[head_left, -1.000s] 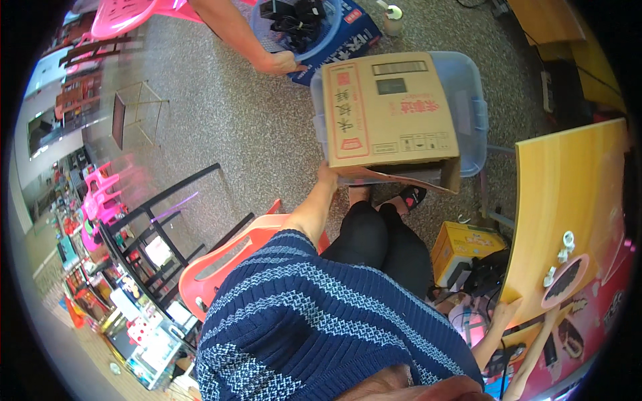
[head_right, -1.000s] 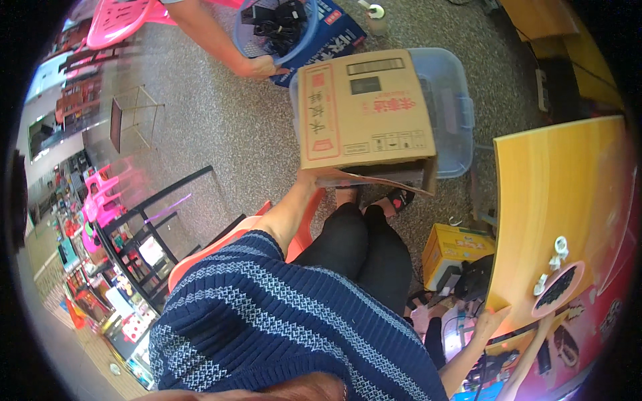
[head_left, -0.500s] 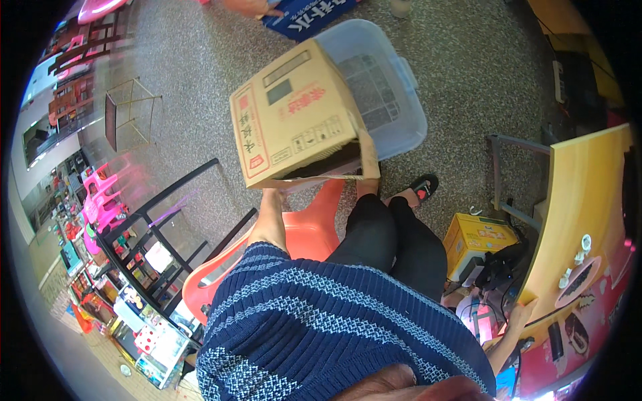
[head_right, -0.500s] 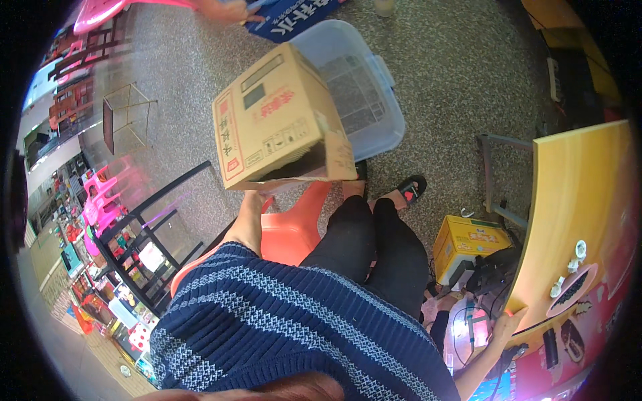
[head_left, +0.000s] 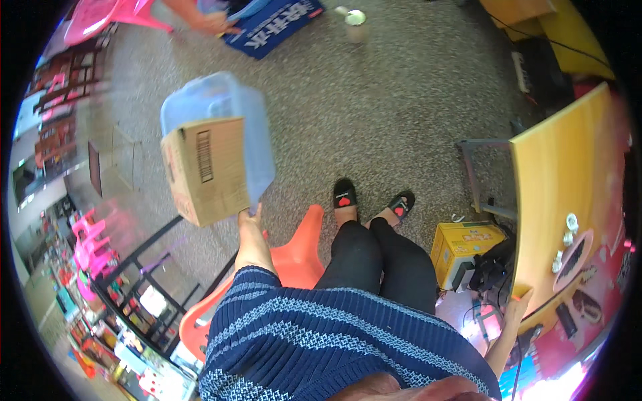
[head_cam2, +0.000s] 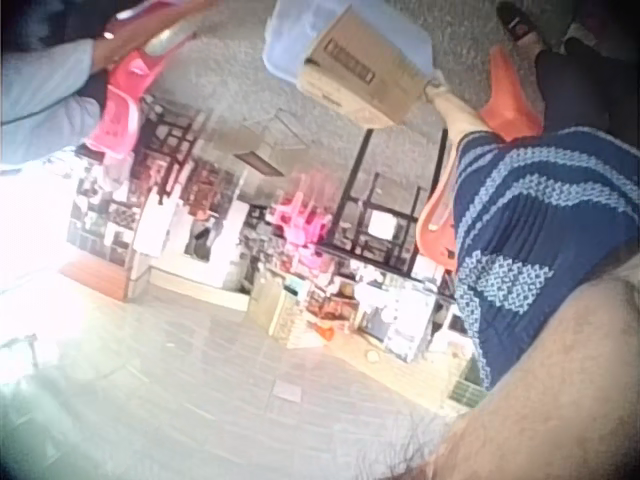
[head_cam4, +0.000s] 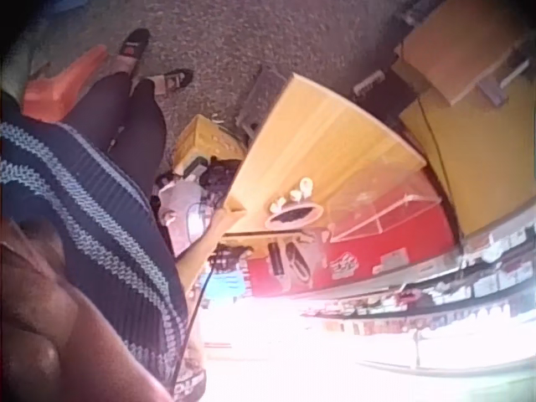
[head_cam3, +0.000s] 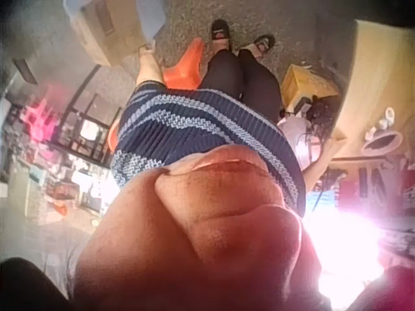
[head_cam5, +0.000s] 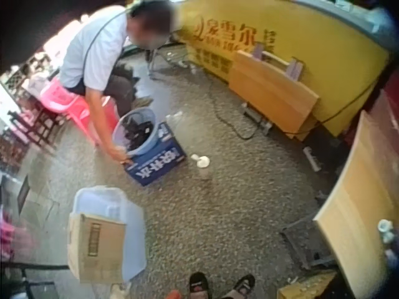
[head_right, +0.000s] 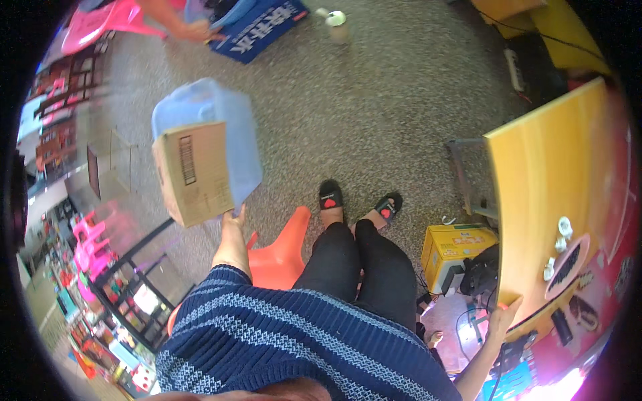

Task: Assembling small white plastic components by inserting small black pins into them.

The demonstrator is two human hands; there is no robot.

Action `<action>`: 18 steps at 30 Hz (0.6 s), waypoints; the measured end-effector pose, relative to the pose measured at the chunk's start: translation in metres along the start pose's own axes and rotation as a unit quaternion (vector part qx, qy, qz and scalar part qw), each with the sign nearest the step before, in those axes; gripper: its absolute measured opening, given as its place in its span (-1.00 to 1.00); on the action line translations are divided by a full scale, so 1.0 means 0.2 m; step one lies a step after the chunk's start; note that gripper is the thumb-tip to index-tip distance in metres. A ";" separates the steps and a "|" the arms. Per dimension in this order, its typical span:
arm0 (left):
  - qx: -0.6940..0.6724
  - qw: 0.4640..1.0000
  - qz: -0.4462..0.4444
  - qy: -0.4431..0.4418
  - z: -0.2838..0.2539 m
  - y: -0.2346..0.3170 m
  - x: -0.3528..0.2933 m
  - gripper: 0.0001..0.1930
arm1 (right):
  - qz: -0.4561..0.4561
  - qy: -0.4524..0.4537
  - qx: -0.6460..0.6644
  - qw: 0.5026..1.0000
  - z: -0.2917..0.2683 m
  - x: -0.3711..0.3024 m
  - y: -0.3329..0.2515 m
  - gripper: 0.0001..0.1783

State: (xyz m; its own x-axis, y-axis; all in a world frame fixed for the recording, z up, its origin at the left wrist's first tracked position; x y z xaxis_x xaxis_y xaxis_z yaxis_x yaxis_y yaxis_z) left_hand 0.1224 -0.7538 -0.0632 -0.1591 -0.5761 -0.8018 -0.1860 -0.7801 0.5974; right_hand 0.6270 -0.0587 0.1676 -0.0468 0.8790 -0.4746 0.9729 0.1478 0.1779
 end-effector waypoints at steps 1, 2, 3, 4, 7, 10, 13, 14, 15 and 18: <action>0.013 1.000 -0.013 -0.013 0.04 -0.07 -0.04 -0.62 | -0.019 0.019 0.018 0.999 -0.03 -0.02 -0.06 -0.31; 0.001 1.000 -0.011 -0.029 0.05 -0.09 -0.11 -0.63 | -0.048 0.046 -0.010 0.998 -0.06 -0.07 -0.12 -0.31; -0.003 0.999 -0.019 -0.048 0.10 -0.17 -0.20 -0.64 | -0.036 0.060 -0.011 0.997 -0.08 -0.10 -0.11 -0.31; -0.012 0.998 -0.022 -0.064 0.15 -0.22 -0.31 -0.63 | -0.029 0.071 -0.011 0.997 -0.09 -0.13 -0.10 -0.31; 0.041 0.999 -0.019 0.003 0.21 -0.27 -0.52 -0.57 | -0.024 0.082 -0.007 0.996 -0.05 -0.15 -0.14 -0.33; 0.218 0.975 -0.041 -0.034 0.22 -0.44 -0.69 -0.45 | -0.007 0.072 -0.008 0.997 -0.02 -0.13 -0.15 -0.33; 0.337 0.918 -0.130 -0.166 0.33 -0.76 -1.04 -0.53 | -0.043 0.105 0.033 0.993 -0.05 -0.16 -0.18 -0.34; 0.369 0.887 -0.151 -0.234 0.41 -0.91 -1.25 -0.57 | -0.047 0.091 0.035 0.994 -0.08 -0.23 -0.19 -0.34; 0.410 0.844 -0.170 -0.300 0.51 -1.02 -1.40 -0.56 | -0.045 0.125 0.069 0.989 -0.16 -0.32 -0.25 -0.35; 0.554 0.679 -0.083 -0.474 0.77 -1.44 -2.09 -0.61 | -0.060 0.149 0.136 0.978 -0.20 -0.53 -0.28 -0.42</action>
Point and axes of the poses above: each hand's wrist, its own x-axis towards the middle knuckle, its own z-axis out of the palm, y = z × x, the point moved 3 cm from there along x, towards the middle knuckle, and after that the axes turned 14 degrees about -x, right-handed, at the moved point
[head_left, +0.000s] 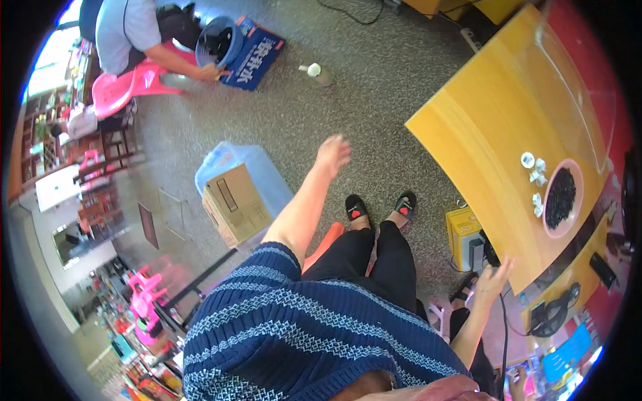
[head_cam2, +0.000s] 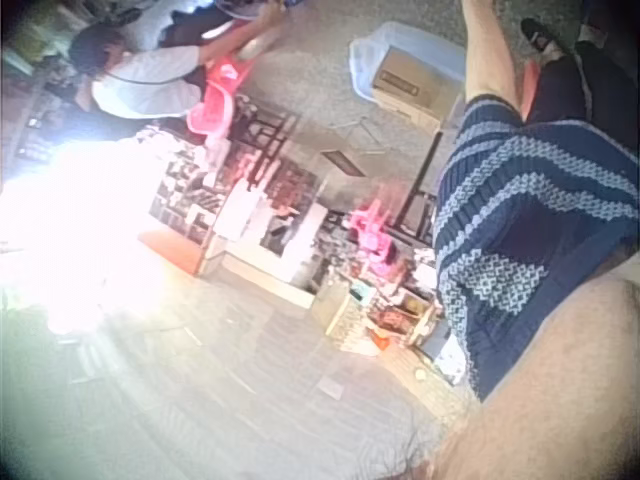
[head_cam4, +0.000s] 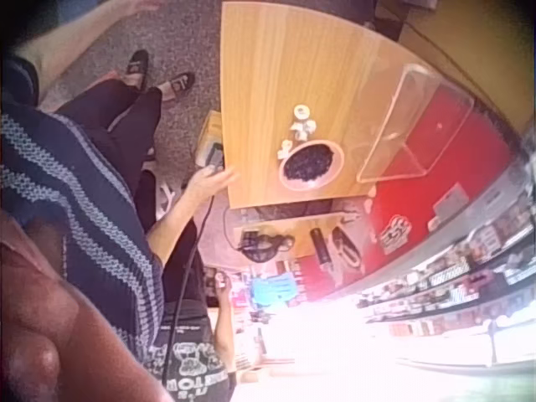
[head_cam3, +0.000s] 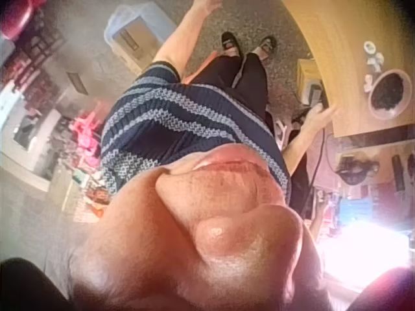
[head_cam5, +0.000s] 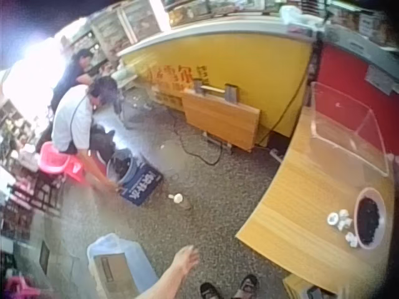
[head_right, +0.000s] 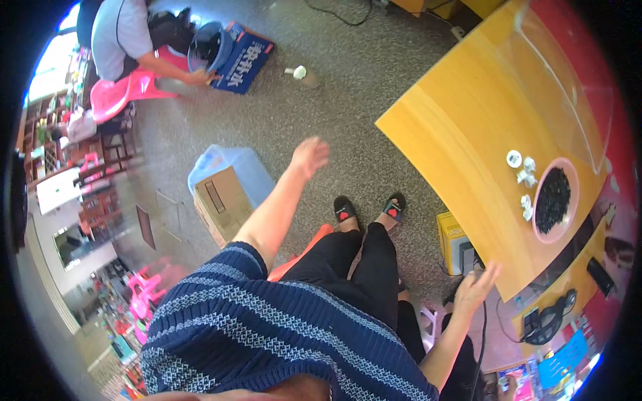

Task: Assembling small white plastic components by inserting small black pins into them.

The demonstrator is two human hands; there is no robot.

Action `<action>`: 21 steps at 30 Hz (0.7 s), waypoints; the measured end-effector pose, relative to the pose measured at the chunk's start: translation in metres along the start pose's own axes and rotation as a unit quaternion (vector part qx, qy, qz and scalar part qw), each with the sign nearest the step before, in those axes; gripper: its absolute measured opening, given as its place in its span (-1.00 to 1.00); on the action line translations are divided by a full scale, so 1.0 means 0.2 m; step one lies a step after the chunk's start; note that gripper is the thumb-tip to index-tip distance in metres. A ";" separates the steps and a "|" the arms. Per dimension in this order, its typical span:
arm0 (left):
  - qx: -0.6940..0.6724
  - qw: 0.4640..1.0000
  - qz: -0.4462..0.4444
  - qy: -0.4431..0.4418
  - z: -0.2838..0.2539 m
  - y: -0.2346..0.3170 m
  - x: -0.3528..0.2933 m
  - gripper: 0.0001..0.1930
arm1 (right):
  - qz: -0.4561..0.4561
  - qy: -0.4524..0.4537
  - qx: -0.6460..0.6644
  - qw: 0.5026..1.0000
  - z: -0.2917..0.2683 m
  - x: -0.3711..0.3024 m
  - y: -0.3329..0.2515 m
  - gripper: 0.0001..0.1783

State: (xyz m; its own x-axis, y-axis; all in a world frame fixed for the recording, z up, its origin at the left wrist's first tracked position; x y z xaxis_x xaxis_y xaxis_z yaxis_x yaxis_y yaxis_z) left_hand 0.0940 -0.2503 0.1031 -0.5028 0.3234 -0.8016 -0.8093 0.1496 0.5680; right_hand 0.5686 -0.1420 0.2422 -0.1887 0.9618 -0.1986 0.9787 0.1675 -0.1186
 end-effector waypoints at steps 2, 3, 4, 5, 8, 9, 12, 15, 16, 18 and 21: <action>0.117 0.986 0.072 -0.099 0.36 0.22 -0.03 -0.63 | -0.050 -0.051 0.070 0.995 0.01 -0.14 -0.04 -0.48; 0.182 0.968 0.104 -0.140 0.54 0.30 -0.06 -0.63 | -0.043 -0.096 0.092 0.990 0.02 -0.20 0.00 -0.57; 0.235 0.945 0.142 -0.176 0.69 0.37 -0.08 -0.63 | 0.063 -0.142 0.140 0.978 0.05 -0.25 0.11 -0.64; 0.266 0.921 0.216 -0.184 0.83 0.41 -0.08 -0.62 | 0.169 -0.183 0.189 0.950 0.13 -0.31 0.27 -0.70; 0.350 0.900 0.205 -0.160 1.20 0.41 -0.12 -0.60 | 0.340 -0.003 0.349 0.873 0.00 -0.24 0.60 -0.81; 0.351 0.907 0.144 -0.182 1.30 0.36 -0.15 -0.59 | 0.371 0.070 0.352 0.857 -0.01 -0.18 0.70 -0.79; 0.423 0.875 0.060 -0.228 1.43 0.27 -0.10 -0.51 | 0.283 0.179 0.161 0.928 0.00 0.08 1.00 -0.58; 0.409 0.898 0.093 -0.133 1.51 0.22 -0.12 -0.34 | 0.361 0.087 0.170 0.913 0.13 0.30 1.12 -0.46; 0.409 0.897 0.096 -0.138 1.53 0.20 -0.09 -0.34 | 0.403 0.051 0.297 0.864 0.20 0.34 1.16 -0.44; 0.388 0.914 0.094 -0.072 1.49 0.23 0.02 -0.27 | 0.423 0.015 0.429 0.798 0.25 0.46 1.15 -0.42; 0.415 0.897 0.123 -0.090 1.55 0.27 0.02 -0.22 | 0.521 0.039 0.430 0.736 0.26 0.52 1.10 -0.39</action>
Point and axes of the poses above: each hand's wrist, its own x-axis towards the middle knuckle, its own z-axis out of the palm, y = z × x, the point moved 3 cm from there along x, towards the middle knuckle, and after that the axes turned 14 degrees about -x, right-handed, at the moved point
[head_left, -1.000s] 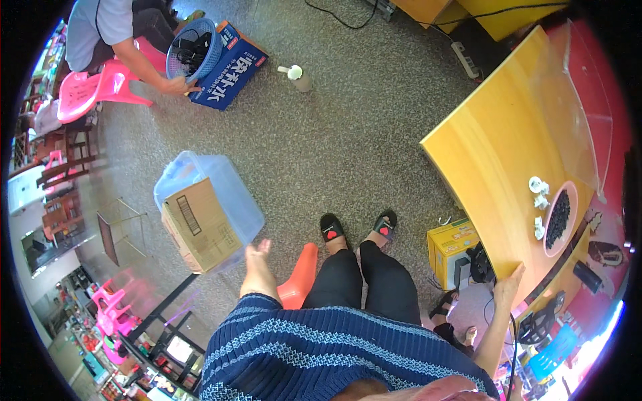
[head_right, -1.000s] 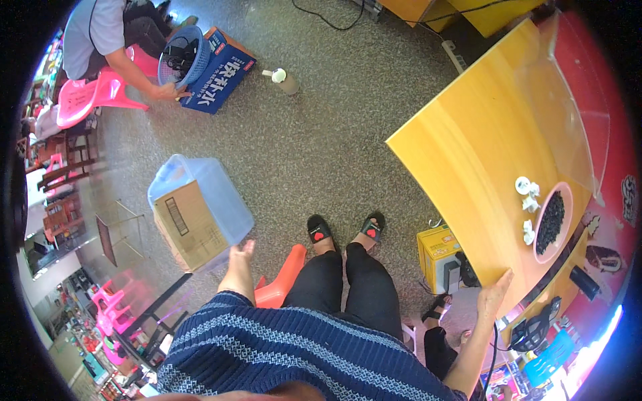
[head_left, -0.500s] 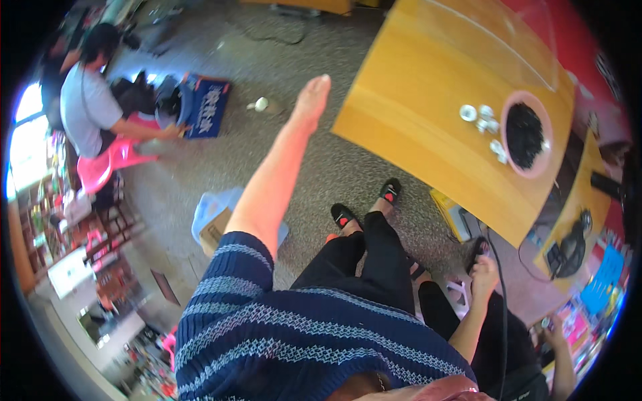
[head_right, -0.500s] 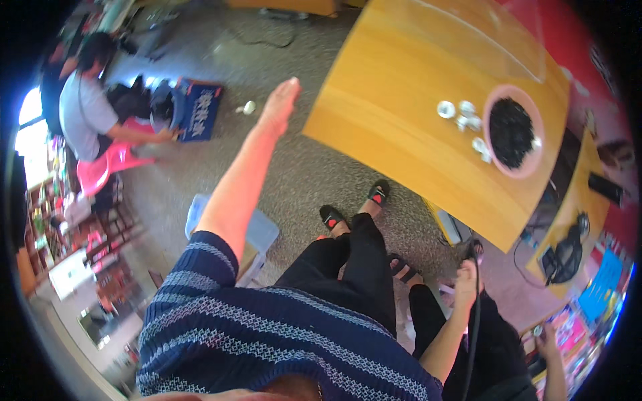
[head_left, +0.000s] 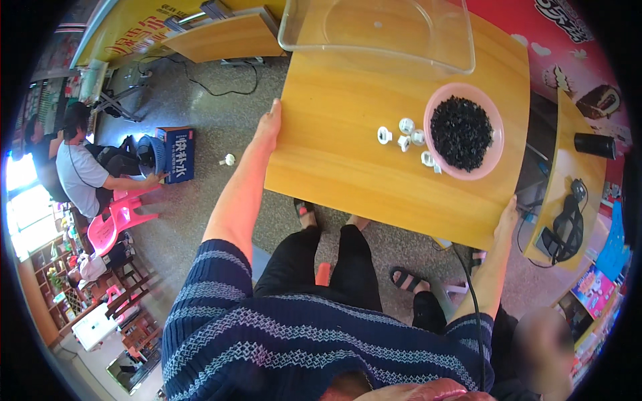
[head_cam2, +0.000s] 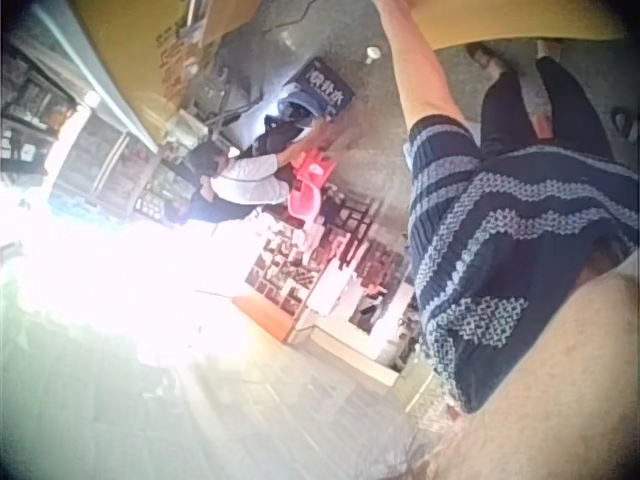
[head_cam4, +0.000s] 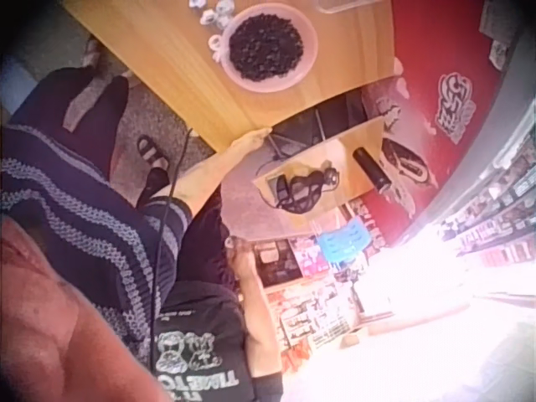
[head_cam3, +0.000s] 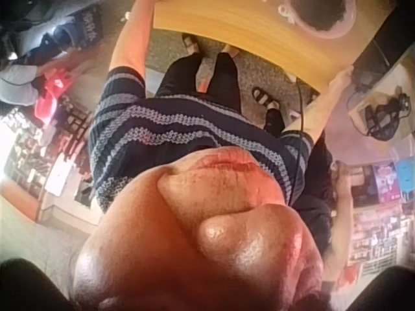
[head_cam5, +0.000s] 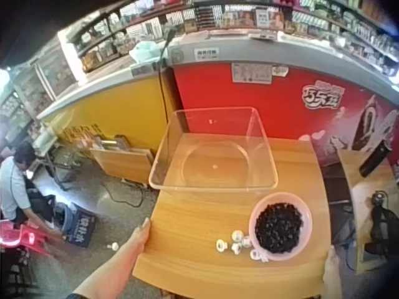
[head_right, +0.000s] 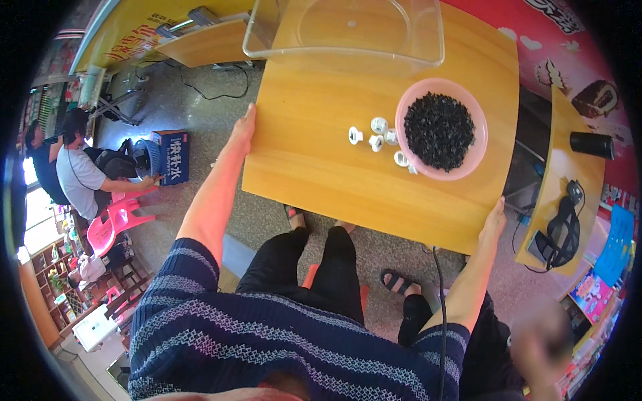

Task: Assembling small white plastic components by inserting small black pins into them.

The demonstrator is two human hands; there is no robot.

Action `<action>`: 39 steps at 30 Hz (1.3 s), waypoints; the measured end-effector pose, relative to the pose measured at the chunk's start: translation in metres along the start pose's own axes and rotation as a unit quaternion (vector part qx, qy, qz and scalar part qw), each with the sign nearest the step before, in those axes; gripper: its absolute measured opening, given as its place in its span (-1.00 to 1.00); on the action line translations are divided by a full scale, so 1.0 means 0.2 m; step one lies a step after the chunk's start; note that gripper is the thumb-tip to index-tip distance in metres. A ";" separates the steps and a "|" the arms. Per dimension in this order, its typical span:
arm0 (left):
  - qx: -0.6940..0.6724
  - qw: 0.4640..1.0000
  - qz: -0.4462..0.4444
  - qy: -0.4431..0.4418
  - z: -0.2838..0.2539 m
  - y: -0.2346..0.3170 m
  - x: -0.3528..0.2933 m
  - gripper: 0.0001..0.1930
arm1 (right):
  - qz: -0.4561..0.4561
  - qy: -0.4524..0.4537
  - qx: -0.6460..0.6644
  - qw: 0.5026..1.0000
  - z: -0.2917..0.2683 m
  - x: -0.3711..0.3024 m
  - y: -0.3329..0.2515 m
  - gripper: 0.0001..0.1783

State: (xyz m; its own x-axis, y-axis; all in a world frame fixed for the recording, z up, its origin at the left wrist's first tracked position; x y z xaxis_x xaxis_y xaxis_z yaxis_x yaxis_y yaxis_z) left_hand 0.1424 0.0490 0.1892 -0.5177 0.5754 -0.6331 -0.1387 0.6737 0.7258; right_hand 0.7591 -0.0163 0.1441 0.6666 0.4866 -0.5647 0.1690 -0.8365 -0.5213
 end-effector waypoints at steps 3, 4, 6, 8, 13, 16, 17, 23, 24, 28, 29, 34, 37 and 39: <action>0.063 0.993 0.054 0.087 0.12 0.07 -0.09 -0.28 | -0.032 0.040 -0.025 0.998 -0.02 0.05 0.04 -0.37; 0.095 0.987 0.067 0.114 0.11 0.07 -0.08 -0.32 | -0.037 0.060 -0.025 0.997 -0.02 0.04 0.04 -0.38; 0.059 0.989 0.054 0.121 0.08 0.06 -0.06 -0.33 | -0.032 0.060 0.006 0.998 -0.01 0.04 0.01 -0.39; 0.028 0.992 0.031 0.119 0.09 0.06 -0.11 -0.34 | -0.017 0.068 -0.009 0.997 -0.01 -0.02 -0.04 -0.40; 0.003 0.993 0.015 0.120 0.06 0.02 -0.15 -0.36 | -0.023 0.049 -0.028 0.998 -0.01 -0.02 -0.05 -0.42; 0.010 0.987 0.007 0.159 0.09 0.02 -0.19 -0.37 | -0.006 0.041 0.002 0.999 -0.02 -0.01 -0.03 -0.43; -0.007 0.991 -0.004 0.130 0.09 0.03 -0.21 -0.36 | -0.012 0.052 -0.012 0.999 -0.01 -0.03 -0.05 -0.43; -0.044 0.989 -0.021 0.139 0.13 -0.04 -0.15 -0.40 | -0.001 0.029 0.026 0.999 0.00 0.10 -0.01 -0.42; -0.062 0.991 -0.008 0.120 0.10 -0.05 -0.14 -0.41 | -0.004 0.034 0.026 0.999 0.03 0.07 -0.05 -0.42; -0.066 0.992 -0.010 0.107 0.18 -0.05 -0.18 -0.45 | 0.032 0.036 -0.003 0.999 0.02 0.11 -0.02 -0.43; -0.060 0.990 -0.014 0.128 0.18 -0.06 -0.19 -0.44 | 0.042 0.027 -0.005 0.999 0.01 0.12 0.00 -0.44; -0.046 0.990 -0.021 0.132 0.12 -0.15 -0.16 -0.42 | 0.054 0.031 -0.052 0.997 0.02 0.14 0.03 -0.45; -0.050 0.991 -0.023 0.124 0.11 -0.21 -0.15 -0.40 | 0.046 0.017 -0.046 0.998 -0.01 0.16 0.00 -0.45; -0.054 0.989 -0.010 0.140 0.09 -0.24 -0.15 -0.39 | 0.044 0.004 -0.039 0.998 0.01 0.16 -0.02 -0.45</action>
Point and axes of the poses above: each hand's wrist, its own x-axis towards the middle knuckle, its own z-axis out of the palm, y = z × x, the point moved 3 cm from there along x, towards the middle knuckle, and after that the axes turned 14 degrees about -x, right-handed, at the moved point
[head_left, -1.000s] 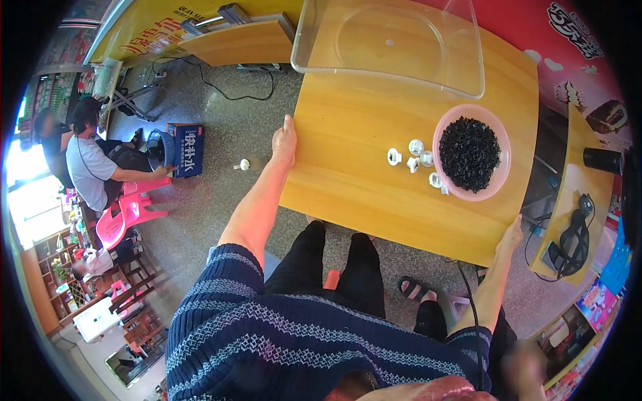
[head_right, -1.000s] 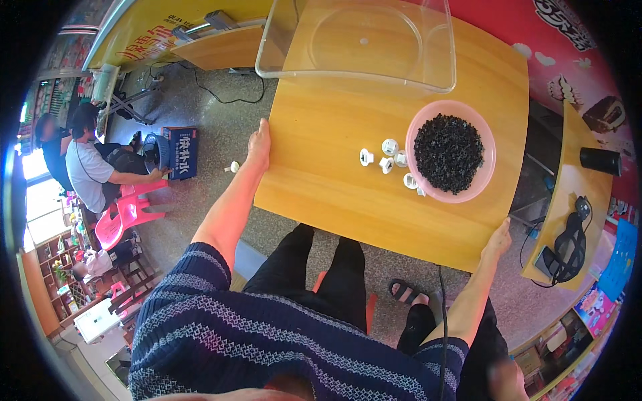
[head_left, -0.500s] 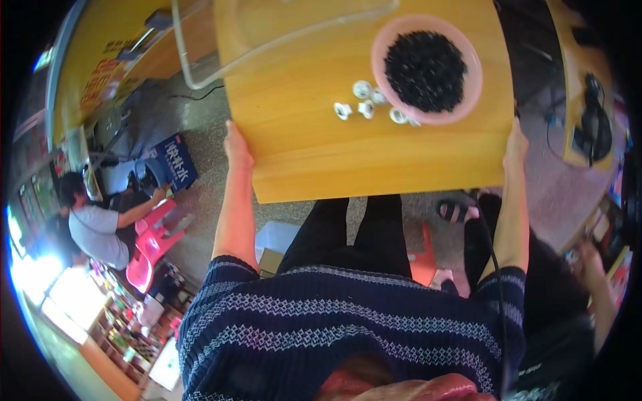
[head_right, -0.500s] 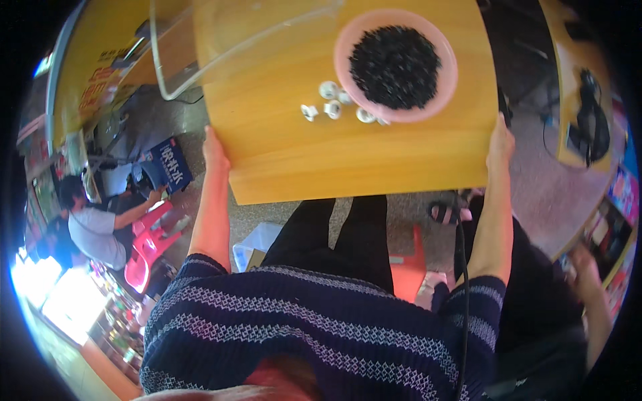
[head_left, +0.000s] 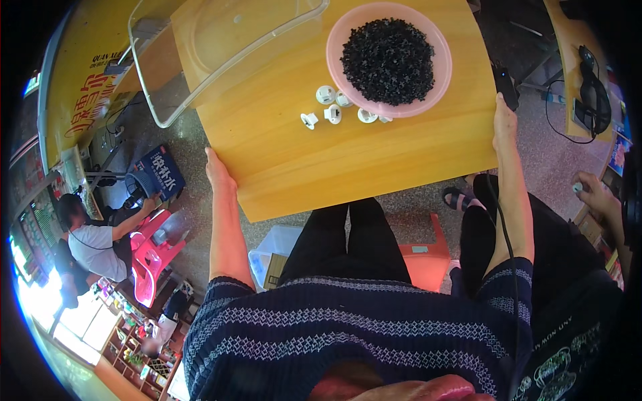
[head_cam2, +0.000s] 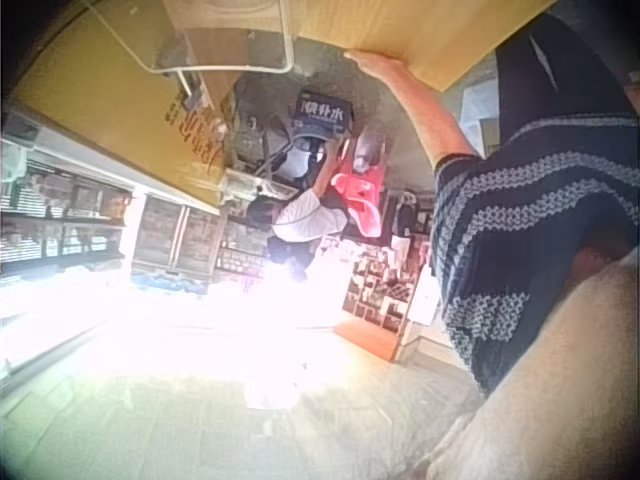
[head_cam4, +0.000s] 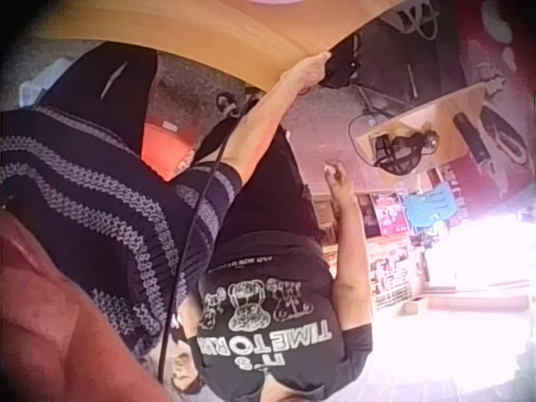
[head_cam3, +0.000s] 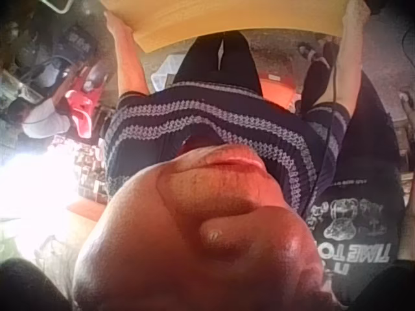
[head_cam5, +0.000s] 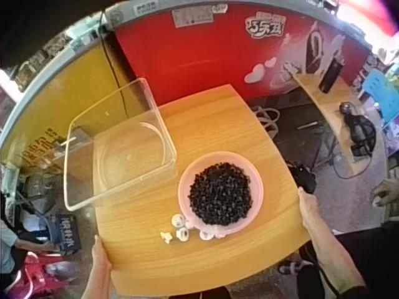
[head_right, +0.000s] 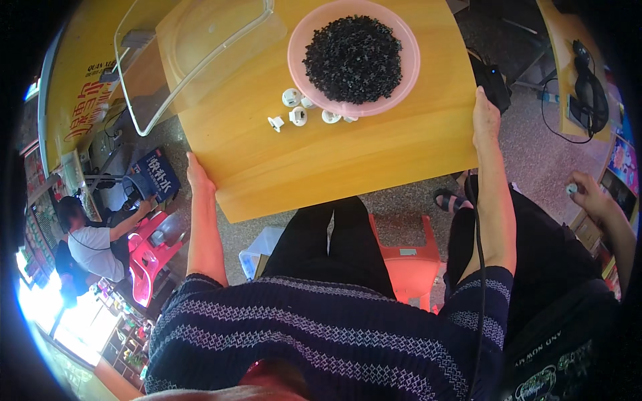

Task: Assembling small white plastic components by inserting small black pins into them.

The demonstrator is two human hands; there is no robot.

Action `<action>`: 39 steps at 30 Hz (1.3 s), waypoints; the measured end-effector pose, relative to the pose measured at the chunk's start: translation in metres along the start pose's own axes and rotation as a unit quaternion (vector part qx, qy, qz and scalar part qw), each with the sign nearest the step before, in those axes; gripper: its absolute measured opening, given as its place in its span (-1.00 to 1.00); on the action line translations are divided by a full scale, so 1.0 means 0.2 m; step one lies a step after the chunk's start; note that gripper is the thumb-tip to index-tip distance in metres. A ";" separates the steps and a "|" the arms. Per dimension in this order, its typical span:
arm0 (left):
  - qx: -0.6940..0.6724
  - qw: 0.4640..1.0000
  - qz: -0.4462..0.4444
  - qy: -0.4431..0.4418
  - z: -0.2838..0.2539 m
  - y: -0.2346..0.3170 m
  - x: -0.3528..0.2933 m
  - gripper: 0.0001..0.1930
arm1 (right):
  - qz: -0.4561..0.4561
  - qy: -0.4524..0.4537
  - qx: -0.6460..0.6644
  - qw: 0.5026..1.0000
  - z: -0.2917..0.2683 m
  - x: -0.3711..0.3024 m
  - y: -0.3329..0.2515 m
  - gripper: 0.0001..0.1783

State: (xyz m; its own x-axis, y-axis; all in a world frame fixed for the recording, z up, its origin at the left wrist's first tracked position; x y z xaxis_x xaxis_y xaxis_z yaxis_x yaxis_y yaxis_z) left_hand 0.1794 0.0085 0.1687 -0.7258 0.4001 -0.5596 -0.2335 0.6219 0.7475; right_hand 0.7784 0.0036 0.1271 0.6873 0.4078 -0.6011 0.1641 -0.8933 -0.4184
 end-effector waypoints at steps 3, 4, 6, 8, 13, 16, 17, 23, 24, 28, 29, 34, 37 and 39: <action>-0.005 1.000 0.001 0.005 0.02 0.02 -0.06 -0.39 | -0.025 -0.006 0.002 1.000 0.04 0.00 -0.04 -0.44; 0.004 1.000 0.004 0.024 -0.01 0.05 -0.08 -0.41 | -0.032 -0.014 -0.001 0.999 0.06 0.03 -0.04 -0.44; -0.033 0.999 -0.009 0.010 -0.04 0.04 -0.08 -0.42 | -0.027 -0.023 0.010 0.999 0.12 0.10 -0.02 -0.44; -0.061 0.998 -0.019 0.012 -0.07 0.05 -0.05 -0.46 | -0.019 -0.078 0.086 0.993 0.13 0.01 -0.08 -0.47; 0.089 0.995 0.012 0.044 -0.03 0.09 -0.01 -0.28 | -0.005 -0.139 0.088 0.986 -0.03 -0.05 -0.14 -0.48; -0.025 0.999 0.013 -0.023 -0.03 0.21 -0.11 -0.36 | -0.039 -0.275 0.132 0.951 -0.23 0.11 -0.04 -0.44; -0.015 1.000 0.014 -0.008 -0.09 0.06 -0.05 -0.40 | -0.052 -0.252 0.173 0.951 -0.25 0.08 0.09 -0.49; -0.048 0.996 -0.021 -0.074 0.06 0.02 -0.08 -0.48 | -0.051 0.077 0.351 0.932 -0.76 0.28 1.27 -0.73; -0.007 1.000 0.003 -0.022 -0.11 0.09 -0.10 -0.48 | -0.023 0.020 0.354 0.935 -0.29 -0.10 1.10 -0.73; 0.045 0.998 0.014 -0.036 -0.09 0.10 -0.12 -0.48 | 0.179 -0.357 0.374 0.837 0.30 -0.93 0.73 -0.48; 0.020 0.997 -0.012 -0.069 -0.09 0.12 -0.14 -0.46 | 0.152 -0.404 0.419 0.799 0.37 -1.07 0.57 -0.46; -0.002 0.996 -0.004 -0.084 -0.10 0.08 -0.10 -0.48 | 0.023 -0.396 0.544 0.739 0.47 -1.06 0.32 -0.52; -0.019 0.995 0.013 -0.096 -0.11 0.08 -0.10 -0.49 | 0.037 -0.301 0.525 0.795 0.46 -0.99 0.32 -0.56; -0.028 0.993 0.011 -0.114 -0.12 0.07 -0.08 -0.50 | 0.028 -0.290 0.521 0.803 0.47 -0.99 0.33 -0.57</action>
State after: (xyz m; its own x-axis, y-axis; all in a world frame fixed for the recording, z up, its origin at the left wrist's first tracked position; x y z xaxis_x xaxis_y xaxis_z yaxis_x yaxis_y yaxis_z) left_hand 0.1724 -0.0054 0.1977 -0.5667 0.5593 -0.6050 -0.2604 0.5751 0.7755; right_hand 0.5867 -0.1180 0.1548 0.1787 0.6619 -0.7280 -0.7432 -0.3940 -0.5407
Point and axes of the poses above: each hand's wrist, its own x-axis towards the middle knuckle, its own z-axis out of the palm, y = z × x, the point moved 3 cm from there along x, towards the middle knuckle, and after that the axes turned 14 degrees about -x, right-handed, at the moved point
